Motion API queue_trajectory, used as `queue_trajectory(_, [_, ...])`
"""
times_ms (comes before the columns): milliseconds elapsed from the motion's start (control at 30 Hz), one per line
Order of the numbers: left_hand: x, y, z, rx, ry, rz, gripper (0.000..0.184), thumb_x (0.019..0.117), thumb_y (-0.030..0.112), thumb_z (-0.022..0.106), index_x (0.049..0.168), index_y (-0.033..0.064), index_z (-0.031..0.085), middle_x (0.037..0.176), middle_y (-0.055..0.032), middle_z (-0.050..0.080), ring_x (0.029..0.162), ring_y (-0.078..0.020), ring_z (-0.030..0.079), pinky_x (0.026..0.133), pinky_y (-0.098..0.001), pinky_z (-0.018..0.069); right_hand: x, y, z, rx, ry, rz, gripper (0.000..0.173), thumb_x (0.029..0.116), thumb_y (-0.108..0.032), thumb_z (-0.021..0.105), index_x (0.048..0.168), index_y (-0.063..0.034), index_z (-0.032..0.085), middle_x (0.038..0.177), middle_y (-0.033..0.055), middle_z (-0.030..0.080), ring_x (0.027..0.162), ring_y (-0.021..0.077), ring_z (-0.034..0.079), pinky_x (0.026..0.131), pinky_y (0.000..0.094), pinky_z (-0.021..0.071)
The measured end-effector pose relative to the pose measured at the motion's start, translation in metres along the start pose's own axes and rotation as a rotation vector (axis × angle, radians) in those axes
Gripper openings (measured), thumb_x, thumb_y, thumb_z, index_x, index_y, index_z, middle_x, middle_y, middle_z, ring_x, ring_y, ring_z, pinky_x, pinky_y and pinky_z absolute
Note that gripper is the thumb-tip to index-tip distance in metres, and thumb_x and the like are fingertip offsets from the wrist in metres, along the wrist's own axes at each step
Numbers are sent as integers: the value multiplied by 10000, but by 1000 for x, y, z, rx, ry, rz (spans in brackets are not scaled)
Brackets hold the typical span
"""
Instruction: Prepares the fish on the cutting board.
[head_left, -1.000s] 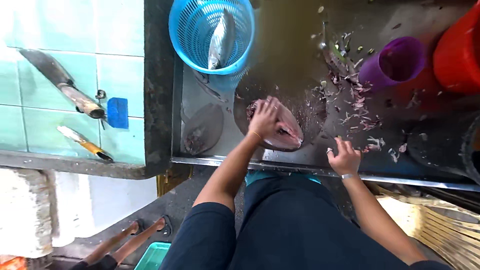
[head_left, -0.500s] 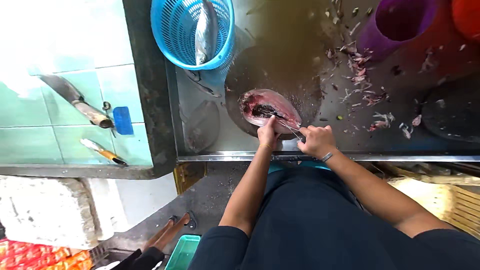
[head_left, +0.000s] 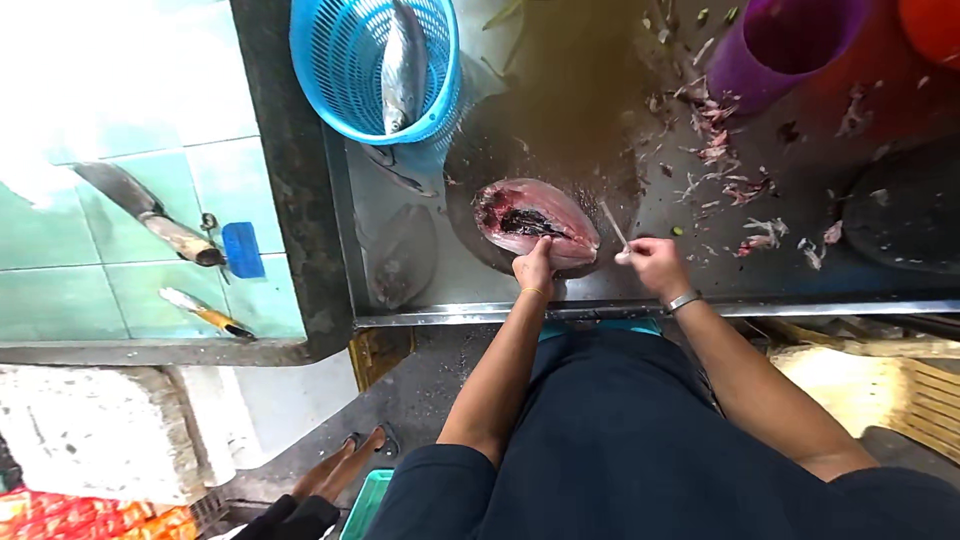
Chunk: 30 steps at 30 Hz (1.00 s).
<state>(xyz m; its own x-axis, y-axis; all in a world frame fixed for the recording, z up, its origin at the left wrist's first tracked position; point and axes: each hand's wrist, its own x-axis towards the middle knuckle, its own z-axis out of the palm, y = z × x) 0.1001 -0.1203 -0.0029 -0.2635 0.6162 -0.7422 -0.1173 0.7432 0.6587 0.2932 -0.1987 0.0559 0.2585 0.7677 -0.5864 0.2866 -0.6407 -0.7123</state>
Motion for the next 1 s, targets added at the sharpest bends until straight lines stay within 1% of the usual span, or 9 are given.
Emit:
queue_trajectory(67, [-2, 2, 1, -19, -20, 8, 312, 910, 200, 762, 1087, -30, 646, 962, -160, 729, 860, -246, 724, 761, -429, 615, -13, -20, 12, -520, -52, -114, 375, 858, -416, 712, 1081, -116, 744, 980, 135, 748, 931, 346, 714, 800, 628, 539])
queue_trajectory(167, [-6, 3, 2, -12, -23, 21, 349, 925, 209, 759, 1135, -37, 629, 999, -172, 727, 898, -257, 727, 790, -440, 616, -15, -35, 38, -832, -124, -164, 393, 894, -408, 623, 1103, -89, 717, 1070, 171, 729, 1009, 394, 689, 859, 661, 468])
queue_trajectory(333, [-2, 1, 2, 46, 28, 21, 298, 929, 213, 749, 1078, -22, 642, 961, -164, 719, 864, -250, 717, 745, -440, 606, -19, -32, 18, -673, -23, -63, 230, 924, -245, 588, 924, -53, 716, 894, 197, 729, 902, 419, 716, 722, 650, 527])
queue_trajectory(467, [-2, -1, 3, 63, 19, 43, 300, 919, 230, 763, 1054, -16, 659, 939, -156, 724, 839, -244, 715, 734, -441, 600, -21, -36, 35, -780, -97, -66, 364, 891, -408, 614, 1057, -105, 730, 1025, 148, 743, 980, 364, 710, 811, 632, 509])
queue_trajectory(600, [-2, 1, 1, 53, 13, 51, 326, 907, 204, 777, 1088, -32, 643, 962, -167, 724, 865, -258, 723, 771, -454, 613, -29, -42, 17, -775, -92, -35, 225, 923, -259, 619, 928, -58, 719, 900, 201, 725, 903, 423, 706, 740, 659, 513])
queue_trajectory(633, [-3, -1, 1, 46, 10, 46, 334, 895, 200, 787, 1085, -33, 641, 963, -168, 725, 869, -259, 724, 770, -454, 611, -34, -39, 15, -761, -49, -72, 223, 912, -271, 640, 933, -65, 721, 880, 196, 719, 868, 420, 702, 697, 650, 508])
queue_trajectory(733, [-2, -5, 1, 44, -19, 61, 330, 863, 174, 809, 1062, -33, 648, 949, -163, 732, 855, -252, 725, 758, -443, 608, -27, -40, 31, -811, -123, -49, 349, 903, -371, 630, 1090, -90, 721, 1048, 174, 733, 999, 393, 698, 819, 649, 502])
queue_trajectory(867, [-1, -6, 1, 76, 3, 90, 316, 839, 151, 822, 1036, -27, 651, 928, -162, 730, 841, -256, 726, 753, -446, 609, -28, -44, 16, -773, -132, 23, 239, 930, -258, 608, 972, -55, 726, 952, 204, 732, 953, 421, 706, 769, 662, 514])
queue_trajectory(1000, [-7, -7, 3, 37, -27, 100, 386, 812, 104, 838, 1108, -46, 641, 989, -181, 737, 910, -265, 740, 811, -462, 631, -23, -35, 25, -799, -152, -26, 330, 907, -368, 613, 1059, -95, 719, 1013, 171, 733, 980, 390, 704, 776, 637, 516])
